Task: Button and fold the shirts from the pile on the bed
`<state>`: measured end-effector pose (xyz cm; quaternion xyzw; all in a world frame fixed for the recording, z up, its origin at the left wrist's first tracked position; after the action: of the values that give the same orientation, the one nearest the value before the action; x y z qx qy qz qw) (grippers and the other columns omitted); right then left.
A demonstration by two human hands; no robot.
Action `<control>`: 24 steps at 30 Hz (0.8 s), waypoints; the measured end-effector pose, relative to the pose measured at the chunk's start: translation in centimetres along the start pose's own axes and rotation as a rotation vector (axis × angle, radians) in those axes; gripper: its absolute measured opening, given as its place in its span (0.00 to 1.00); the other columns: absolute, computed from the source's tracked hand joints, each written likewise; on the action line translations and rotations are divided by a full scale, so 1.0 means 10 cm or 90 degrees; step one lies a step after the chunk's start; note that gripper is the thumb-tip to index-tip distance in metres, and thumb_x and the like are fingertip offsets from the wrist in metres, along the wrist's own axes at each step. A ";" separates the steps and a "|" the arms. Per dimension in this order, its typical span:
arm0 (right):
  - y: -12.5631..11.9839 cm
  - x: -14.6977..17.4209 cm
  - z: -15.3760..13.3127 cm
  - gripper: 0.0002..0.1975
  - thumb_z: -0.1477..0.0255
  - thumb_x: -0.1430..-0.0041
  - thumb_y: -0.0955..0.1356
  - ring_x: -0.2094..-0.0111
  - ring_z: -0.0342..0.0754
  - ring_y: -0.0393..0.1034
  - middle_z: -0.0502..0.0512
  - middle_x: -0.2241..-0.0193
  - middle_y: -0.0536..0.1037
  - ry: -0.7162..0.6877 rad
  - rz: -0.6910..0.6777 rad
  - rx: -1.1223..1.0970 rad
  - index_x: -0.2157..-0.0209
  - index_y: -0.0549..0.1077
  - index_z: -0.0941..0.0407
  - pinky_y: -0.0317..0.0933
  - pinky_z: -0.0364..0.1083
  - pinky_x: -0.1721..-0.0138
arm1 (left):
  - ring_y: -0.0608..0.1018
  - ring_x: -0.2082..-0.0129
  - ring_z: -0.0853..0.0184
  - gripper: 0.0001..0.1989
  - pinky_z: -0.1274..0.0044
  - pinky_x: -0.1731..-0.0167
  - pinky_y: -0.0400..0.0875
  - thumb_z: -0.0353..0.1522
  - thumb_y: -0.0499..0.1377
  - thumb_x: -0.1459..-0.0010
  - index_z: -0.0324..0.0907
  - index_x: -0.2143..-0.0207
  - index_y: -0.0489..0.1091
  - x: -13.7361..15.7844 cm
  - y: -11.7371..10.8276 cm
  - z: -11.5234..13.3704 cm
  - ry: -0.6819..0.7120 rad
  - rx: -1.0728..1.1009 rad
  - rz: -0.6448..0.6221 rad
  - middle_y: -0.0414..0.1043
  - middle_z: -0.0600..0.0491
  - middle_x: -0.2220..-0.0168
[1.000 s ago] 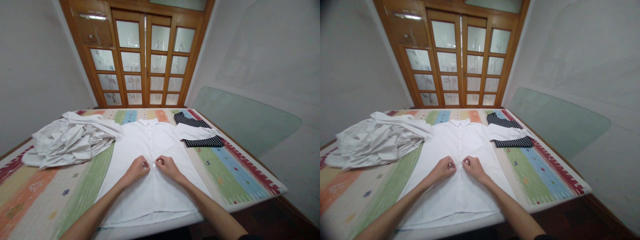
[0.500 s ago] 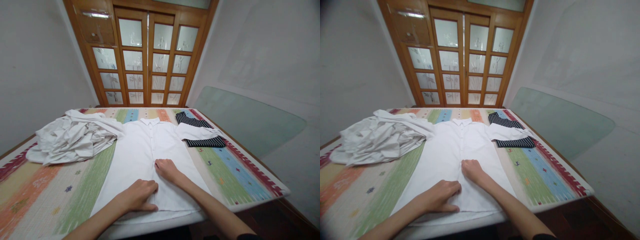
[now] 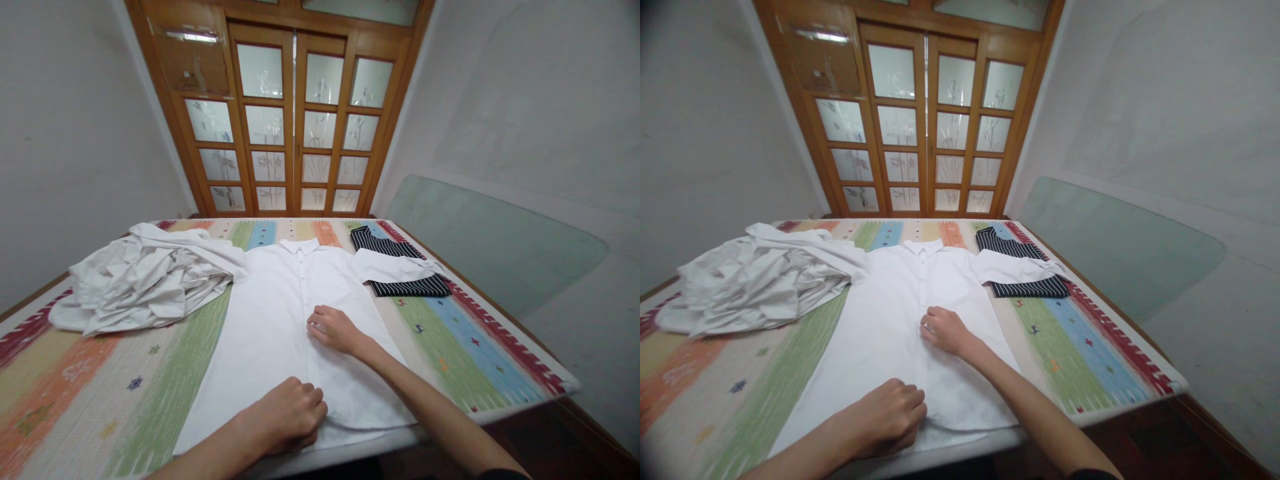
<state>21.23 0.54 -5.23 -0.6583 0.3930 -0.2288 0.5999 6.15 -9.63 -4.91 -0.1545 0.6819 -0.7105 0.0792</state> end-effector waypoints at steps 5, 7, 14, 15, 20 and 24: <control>0.23 -0.04 0.05 0.21 0.66 0.34 0.62 0.42 0.56 0.62 0.69 0.44 0.69 -0.050 0.091 -0.024 0.46 0.69 0.65 0.59 0.54 0.43 | 0.77 0.75 0.63 0.04 0.74 0.78 0.66 0.32 0.57 0.42 0.40 0.67 0.68 0.05 0.06 0.07 0.002 0.028 0.000 0.75 0.51 0.72; 0.32 -0.03 0.04 0.27 0.63 0.34 0.62 0.36 0.58 0.52 0.71 0.39 0.64 -0.100 0.063 -0.028 0.41 0.63 0.67 0.53 0.56 0.37 | 0.77 0.77 0.64 0.07 0.74 0.77 0.67 0.35 0.56 0.41 0.41 0.68 0.69 0.08 0.06 0.04 -0.005 0.070 0.016 0.74 0.52 0.75; 0.34 0.07 0.04 0.26 0.66 0.29 0.55 0.32 0.47 0.43 0.59 0.34 0.56 -0.261 -0.038 -0.104 0.33 0.52 0.57 0.39 0.55 0.33 | 0.77 0.56 0.63 0.20 0.71 0.56 0.71 0.40 0.43 0.32 0.40 0.57 0.71 0.15 0.05 -0.87 -0.292 0.155 0.271 0.77 0.46 0.57; 0.34 0.09 0.03 0.26 0.65 0.30 0.55 0.32 0.48 0.42 0.59 0.34 0.55 -0.260 -0.043 -0.101 0.33 0.51 0.57 0.39 0.55 0.33 | 0.75 0.51 0.61 0.21 0.69 0.51 0.69 0.41 0.43 0.32 0.39 0.53 0.70 0.17 0.12 -1.04 -0.330 0.134 0.292 0.75 0.44 0.52; 0.34 0.29 -0.12 0.33 0.56 0.33 0.59 0.31 0.57 0.31 0.60 0.32 0.45 -0.228 -0.053 -0.069 0.33 0.50 0.53 0.36 0.61 0.34 | 0.58 0.35 0.54 0.31 0.59 0.39 0.55 0.48 0.44 0.35 0.40 0.37 0.58 0.34 0.56 -1.60 -0.459 0.038 0.252 0.57 0.44 0.35; 0.24 0.53 -0.35 0.32 0.53 0.36 0.61 0.31 0.59 0.30 0.57 0.31 0.44 -0.282 -0.076 -0.095 0.34 0.54 0.49 0.36 0.61 0.34 | 0.54 0.33 0.55 0.32 0.60 0.37 0.52 0.48 0.43 0.35 0.42 0.35 0.54 0.55 0.70 -1.76 -0.523 0.011 0.225 0.54 0.46 0.34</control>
<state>21.05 -5.74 -7.88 -0.7572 0.2280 -0.0841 0.6063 -5.43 4.78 -11.60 -0.3043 0.6038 -0.5715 0.4650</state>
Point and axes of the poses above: each hand's wrist, its own x-axis away from the middle knuckle, its own y-axis out of the palm, z = x × y, the point moved 2 cm from there along -x, towards the middle knuckle
